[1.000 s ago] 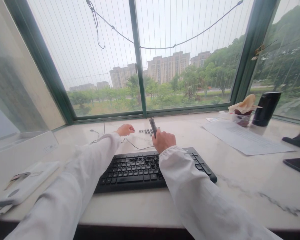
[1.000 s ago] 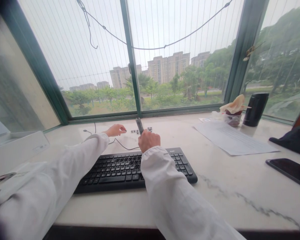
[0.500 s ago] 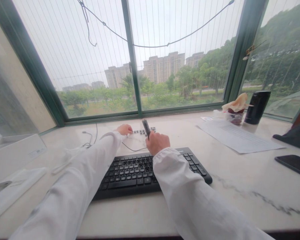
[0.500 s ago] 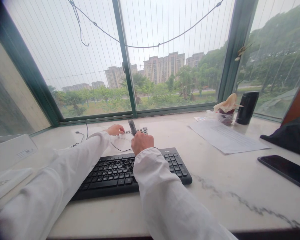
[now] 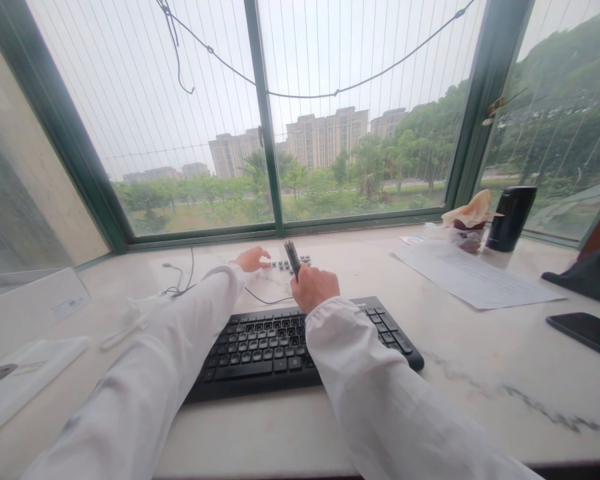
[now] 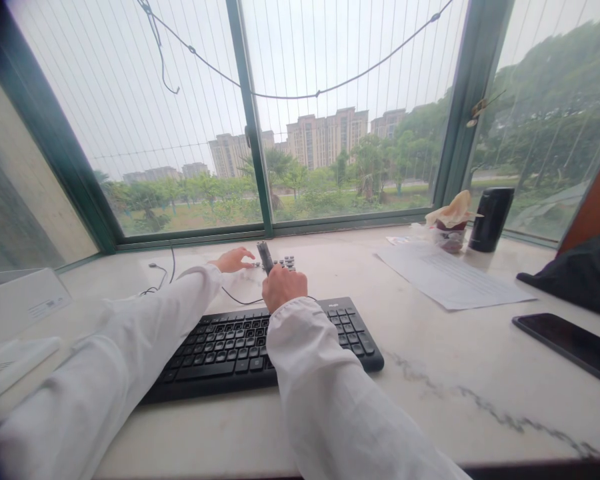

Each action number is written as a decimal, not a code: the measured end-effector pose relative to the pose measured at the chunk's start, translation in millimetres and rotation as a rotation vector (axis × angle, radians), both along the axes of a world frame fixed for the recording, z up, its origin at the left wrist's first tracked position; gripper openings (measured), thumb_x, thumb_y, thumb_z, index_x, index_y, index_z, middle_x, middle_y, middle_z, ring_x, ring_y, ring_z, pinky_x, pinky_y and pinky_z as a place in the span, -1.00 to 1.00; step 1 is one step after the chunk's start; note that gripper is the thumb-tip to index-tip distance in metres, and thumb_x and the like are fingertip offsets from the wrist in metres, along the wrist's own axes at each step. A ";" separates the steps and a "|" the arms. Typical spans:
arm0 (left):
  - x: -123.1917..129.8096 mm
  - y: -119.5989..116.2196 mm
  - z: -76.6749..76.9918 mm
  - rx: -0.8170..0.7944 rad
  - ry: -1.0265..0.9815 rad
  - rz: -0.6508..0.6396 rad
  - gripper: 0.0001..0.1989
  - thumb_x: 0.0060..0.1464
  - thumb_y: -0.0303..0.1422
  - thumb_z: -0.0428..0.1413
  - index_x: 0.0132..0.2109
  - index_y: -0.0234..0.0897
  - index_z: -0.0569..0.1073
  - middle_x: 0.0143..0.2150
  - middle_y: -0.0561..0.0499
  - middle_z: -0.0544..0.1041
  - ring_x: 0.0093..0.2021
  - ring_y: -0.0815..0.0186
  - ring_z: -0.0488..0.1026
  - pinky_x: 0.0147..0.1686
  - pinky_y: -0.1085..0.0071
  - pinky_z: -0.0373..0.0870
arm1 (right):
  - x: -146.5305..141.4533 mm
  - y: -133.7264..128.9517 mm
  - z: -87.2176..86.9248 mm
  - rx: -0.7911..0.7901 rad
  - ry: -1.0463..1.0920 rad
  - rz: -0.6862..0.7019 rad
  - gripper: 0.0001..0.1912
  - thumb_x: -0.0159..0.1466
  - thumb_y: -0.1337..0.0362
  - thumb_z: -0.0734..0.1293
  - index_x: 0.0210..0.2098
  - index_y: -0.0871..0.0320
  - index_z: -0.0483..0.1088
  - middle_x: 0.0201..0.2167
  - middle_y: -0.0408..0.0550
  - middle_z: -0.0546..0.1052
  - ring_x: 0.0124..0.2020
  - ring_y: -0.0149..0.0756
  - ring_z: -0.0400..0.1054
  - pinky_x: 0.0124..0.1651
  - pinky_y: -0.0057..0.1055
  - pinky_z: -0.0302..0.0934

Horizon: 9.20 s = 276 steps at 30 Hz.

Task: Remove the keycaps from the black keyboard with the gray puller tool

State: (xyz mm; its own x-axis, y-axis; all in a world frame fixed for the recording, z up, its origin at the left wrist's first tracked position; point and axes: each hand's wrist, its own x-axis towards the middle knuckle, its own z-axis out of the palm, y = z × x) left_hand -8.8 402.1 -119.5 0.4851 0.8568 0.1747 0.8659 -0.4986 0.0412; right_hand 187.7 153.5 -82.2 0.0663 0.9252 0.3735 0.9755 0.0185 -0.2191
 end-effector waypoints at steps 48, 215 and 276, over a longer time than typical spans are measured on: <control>-2.8 1.9 13.0 -0.059 0.073 0.064 -0.66 -0.13 -0.08 0.24 -0.18 -0.07 0.57 -0.03 0.03 0.53 -0.02 0.20 0.41 -0.02 0.40 0.28 | -1.6 -0.2 -0.2 -0.010 0.016 0.027 -0.71 0.29 0.18 0.14 -0.24 0.20 0.42 -0.36 0.10 0.56 -0.28 -0.12 0.49 -0.26 -0.32 0.23; -67.9 -230.2 34.1 0.067 -0.123 -0.492 -0.82 0.03 -0.17 0.18 -0.27 -0.11 0.58 -0.31 0.12 0.57 -0.40 0.44 0.45 -0.40 0.55 0.21 | -89.6 -23.2 -28.7 0.053 0.304 0.483 -0.71 0.37 0.07 0.09 -0.16 0.12 0.28 -0.38 -0.09 0.54 -0.37 -0.26 0.41 -0.31 -0.43 0.08; -70.2 -227.9 28.3 0.084 -0.122 -0.497 -0.82 0.02 -0.15 0.18 -0.27 -0.08 0.59 -0.32 0.12 0.62 -0.30 0.37 0.53 -0.35 0.52 0.23 | -85.5 -20.0 -26.3 -0.046 0.621 0.398 -0.75 0.27 0.07 0.20 -0.44 0.08 0.26 -0.62 -0.13 0.49 -0.58 -0.27 0.41 -0.44 -0.38 0.26</control>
